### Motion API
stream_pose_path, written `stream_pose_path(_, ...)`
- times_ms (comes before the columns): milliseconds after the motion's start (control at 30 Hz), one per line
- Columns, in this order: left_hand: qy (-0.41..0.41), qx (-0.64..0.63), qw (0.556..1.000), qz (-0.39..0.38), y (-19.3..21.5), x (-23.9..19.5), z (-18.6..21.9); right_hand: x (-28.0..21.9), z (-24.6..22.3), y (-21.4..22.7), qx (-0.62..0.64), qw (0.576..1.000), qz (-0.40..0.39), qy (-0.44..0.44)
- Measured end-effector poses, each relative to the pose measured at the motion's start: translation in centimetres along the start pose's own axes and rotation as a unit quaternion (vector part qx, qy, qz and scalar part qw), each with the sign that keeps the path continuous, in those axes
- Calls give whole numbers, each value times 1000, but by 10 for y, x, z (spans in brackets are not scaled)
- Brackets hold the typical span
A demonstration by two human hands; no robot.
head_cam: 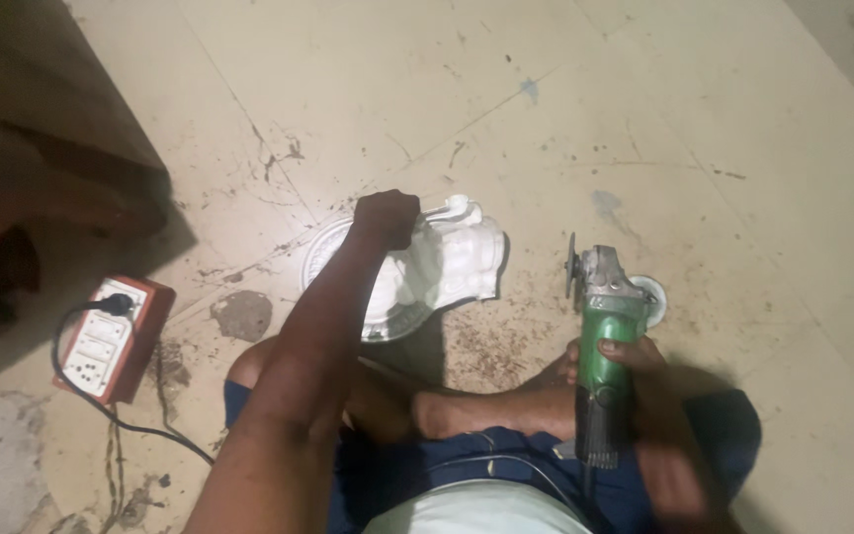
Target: The person sits on the floor and uses a handheld angle grinder to smooth the surface of a white statue. They hold the statue with one hand and operate the grinder with the other, working on various parts of the object.
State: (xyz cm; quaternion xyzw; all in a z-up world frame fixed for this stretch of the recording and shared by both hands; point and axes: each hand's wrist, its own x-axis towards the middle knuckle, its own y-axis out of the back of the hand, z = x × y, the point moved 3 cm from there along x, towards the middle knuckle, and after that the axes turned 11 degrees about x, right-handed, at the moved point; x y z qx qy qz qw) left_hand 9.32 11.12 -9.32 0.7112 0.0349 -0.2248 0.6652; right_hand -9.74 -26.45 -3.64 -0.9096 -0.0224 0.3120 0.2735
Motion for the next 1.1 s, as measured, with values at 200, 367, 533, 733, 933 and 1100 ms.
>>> stream_pose_path(200, -16, -29, 999, -38, 0, 9, -23, 3, 1, -2, 13, 1000, -7, -6)
stream_pose_path(367, 17, -78, 997, -23, 7, -13, -38, 7, 1, -3, -2, 1000, -3, -16)
stream_pose_path(533, 72, -86, 993, 20, 10, -45, -54, 3, 1, -6, -24, 999, 13, -18)
stream_pose_path(733, 152, -321, 932, 75, -46, -115, -106, -8, -2, -28, 26, 997, -36, -55)
stream_pose_path(933, 193, -594, 781, -1, -115, -165, -121, -18, -8, -46, -40, 999, 21, -29)
stream_pose_path(1100, 186, -581, 792, 26, -122, -163, -118, -16, -3, -43, -9, 1000, 1, -17)
